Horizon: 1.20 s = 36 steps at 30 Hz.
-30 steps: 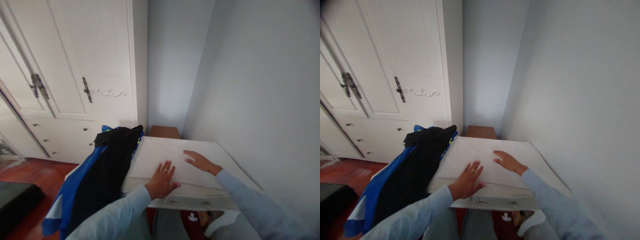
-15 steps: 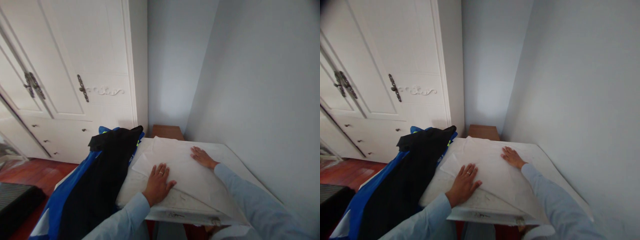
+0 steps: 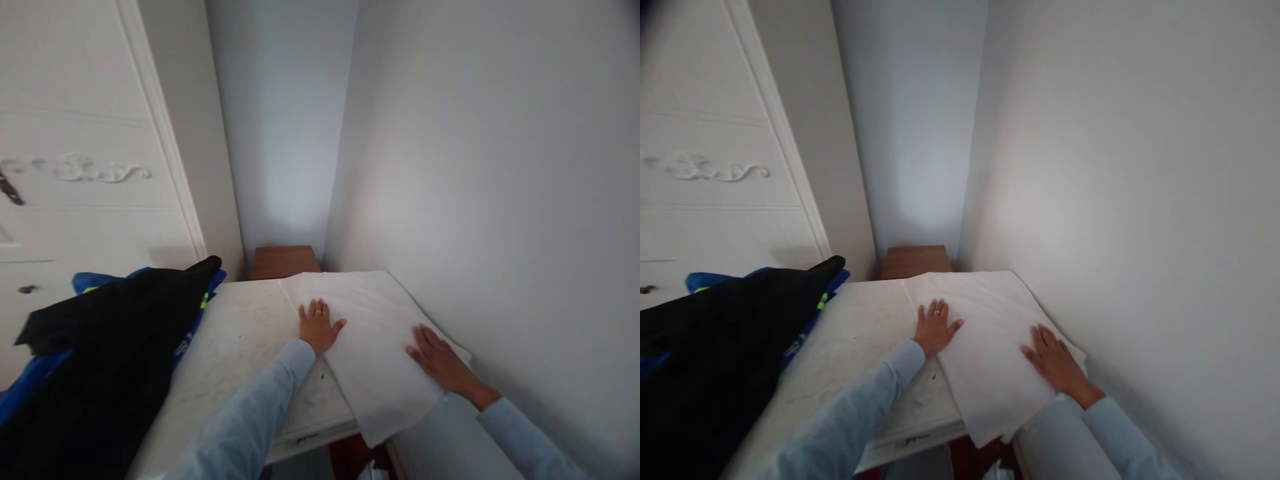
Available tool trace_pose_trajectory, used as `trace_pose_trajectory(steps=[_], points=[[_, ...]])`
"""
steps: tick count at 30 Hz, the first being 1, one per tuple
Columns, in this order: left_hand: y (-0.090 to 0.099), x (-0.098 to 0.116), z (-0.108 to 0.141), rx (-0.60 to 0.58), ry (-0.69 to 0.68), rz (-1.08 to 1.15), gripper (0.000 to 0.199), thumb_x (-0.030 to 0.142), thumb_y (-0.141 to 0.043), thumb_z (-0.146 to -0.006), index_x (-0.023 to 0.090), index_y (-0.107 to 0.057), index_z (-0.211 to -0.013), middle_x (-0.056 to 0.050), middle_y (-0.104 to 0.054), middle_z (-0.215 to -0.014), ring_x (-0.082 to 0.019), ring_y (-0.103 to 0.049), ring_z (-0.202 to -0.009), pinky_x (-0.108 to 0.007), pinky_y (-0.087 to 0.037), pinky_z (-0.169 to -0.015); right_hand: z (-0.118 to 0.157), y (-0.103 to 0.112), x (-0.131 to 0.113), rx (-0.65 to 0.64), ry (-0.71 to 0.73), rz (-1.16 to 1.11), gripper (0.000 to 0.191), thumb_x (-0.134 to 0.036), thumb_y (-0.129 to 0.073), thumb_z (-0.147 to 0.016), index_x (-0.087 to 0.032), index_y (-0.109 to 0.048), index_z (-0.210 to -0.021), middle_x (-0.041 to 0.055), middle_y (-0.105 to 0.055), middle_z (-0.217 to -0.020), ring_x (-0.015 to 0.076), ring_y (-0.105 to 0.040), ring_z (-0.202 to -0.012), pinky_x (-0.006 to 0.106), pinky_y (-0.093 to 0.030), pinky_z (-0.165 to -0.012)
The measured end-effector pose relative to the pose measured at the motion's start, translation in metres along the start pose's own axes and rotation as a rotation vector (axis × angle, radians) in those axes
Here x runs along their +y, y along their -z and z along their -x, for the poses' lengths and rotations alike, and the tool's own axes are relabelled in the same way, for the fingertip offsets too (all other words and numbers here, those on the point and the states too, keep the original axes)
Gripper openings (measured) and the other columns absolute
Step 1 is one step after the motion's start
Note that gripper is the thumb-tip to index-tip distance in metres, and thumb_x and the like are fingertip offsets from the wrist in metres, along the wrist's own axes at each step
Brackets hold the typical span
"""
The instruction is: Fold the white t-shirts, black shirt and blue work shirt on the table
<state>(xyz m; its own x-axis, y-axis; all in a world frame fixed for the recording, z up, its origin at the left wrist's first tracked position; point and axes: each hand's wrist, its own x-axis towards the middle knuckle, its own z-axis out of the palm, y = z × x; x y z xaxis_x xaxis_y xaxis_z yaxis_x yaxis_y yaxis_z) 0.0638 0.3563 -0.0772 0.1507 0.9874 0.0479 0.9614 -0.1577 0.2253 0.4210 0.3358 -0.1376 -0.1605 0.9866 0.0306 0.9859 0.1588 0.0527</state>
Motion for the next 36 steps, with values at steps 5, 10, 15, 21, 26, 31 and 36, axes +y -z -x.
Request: trace_pose_trajectory(steps=[5, 10, 15, 21, 26, 31, 36], points=[[-0.013, 0.021, -0.031, -0.023, -0.151, -0.012, 0.082, 0.066, -0.021, -0.098, 0.009, -0.034, -0.155, -0.016, -0.024, -0.163, -0.034, -0.016, -0.153, -0.062, -0.01, -0.122, 0.048, -0.022, 0.037, 0.226, 0.139, 0.026, 0.053, -0.051, -0.035, -0.099, -0.021, -0.066, -0.129, 0.0165, -0.051, -0.146, 0.0327, -0.045, -0.141, 0.053, -0.046, -0.11], [-0.019, 0.032, -0.059, -0.055, -0.282, 0.0, 0.082, 0.068, -0.022, -0.098, 0.011, -0.032, -0.156, -0.014, -0.024, -0.163, -0.032, -0.016, -0.154, -0.061, -0.01, -0.122, 0.084, -0.033, 0.061, 0.508, 0.406, 0.187, 0.039, -0.02, -0.041, -0.093, -0.031, -0.074, -0.112, 0.0142, -0.061, -0.133, 0.0351, -0.055, -0.129, 0.055, -0.055, -0.094], [-0.021, 0.035, -0.06, -0.041, -0.307, -0.011, 0.078, 0.066, -0.021, -0.099, 0.013, -0.034, -0.156, -0.015, -0.027, -0.162, -0.032, -0.018, -0.153, -0.061, -0.012, -0.122, 0.076, -0.03, 0.056, 0.53, 0.266, 0.155, 0.043, -0.019, -0.041, -0.09, -0.036, -0.073, -0.112, 0.0111, -0.065, -0.126, 0.0371, -0.061, -0.118, 0.058, -0.056, -0.083], [-0.023, 0.031, -0.048, -0.011, -0.307, -0.025, 0.08, 0.066, -0.019, -0.099, 0.01, -0.035, -0.154, -0.018, -0.027, -0.162, -0.031, -0.019, -0.153, -0.059, -0.013, -0.123, -0.039, 0.042, -0.019, 0.328, 0.18, -0.178, 0.067, -0.064, -0.04, -0.095, -0.018, -0.057, -0.141, 0.014, -0.043, -0.153, 0.0306, -0.043, -0.142, 0.051, -0.037, -0.118], [-0.022, 0.028, -0.044, 0.007, -0.289, -0.032, 0.079, 0.064, -0.02, -0.1, 0.009, -0.038, -0.153, -0.019, -0.028, -0.161, -0.031, -0.022, -0.152, -0.055, -0.014, -0.124, -0.157, 0.067, -0.05, 0.089, 0.187, -0.155, 0.066, -0.054, -0.034, -0.101, -0.011, -0.045, -0.15, 0.0154, -0.033, -0.159, 0.0258, -0.03, -0.15, 0.042, -0.027, -0.125], [-0.021, 0.027, -0.037, 0.038, -0.295, -0.008, 0.08, 0.065, -0.017, -0.099, 0.011, -0.038, -0.153, -0.017, -0.031, -0.161, -0.031, -0.023, -0.152, -0.053, -0.014, -0.124, -0.206, 0.051, -0.028, -0.027, 0.065, -0.052, 0.06, -0.044, -0.031, -0.103, -0.007, -0.046, -0.147, 0.0201, -0.04, -0.154, 0.0259, -0.037, -0.146, 0.039, -0.032, -0.12], [-0.021, 0.027, -0.034, 0.046, -0.287, 0.03, 0.084, 0.068, -0.014, -0.098, 0.011, -0.039, -0.154, -0.017, -0.03, -0.161, -0.032, -0.023, -0.152, -0.053, -0.013, -0.125, -0.232, 0.051, -0.036, 0.031, -0.009, -0.034, 0.066, -0.048, -0.029, -0.102, 0.003, -0.055, -0.135, 0.0328, -0.052, -0.137, 0.0342, -0.05, -0.134, 0.046, -0.039, -0.113]])
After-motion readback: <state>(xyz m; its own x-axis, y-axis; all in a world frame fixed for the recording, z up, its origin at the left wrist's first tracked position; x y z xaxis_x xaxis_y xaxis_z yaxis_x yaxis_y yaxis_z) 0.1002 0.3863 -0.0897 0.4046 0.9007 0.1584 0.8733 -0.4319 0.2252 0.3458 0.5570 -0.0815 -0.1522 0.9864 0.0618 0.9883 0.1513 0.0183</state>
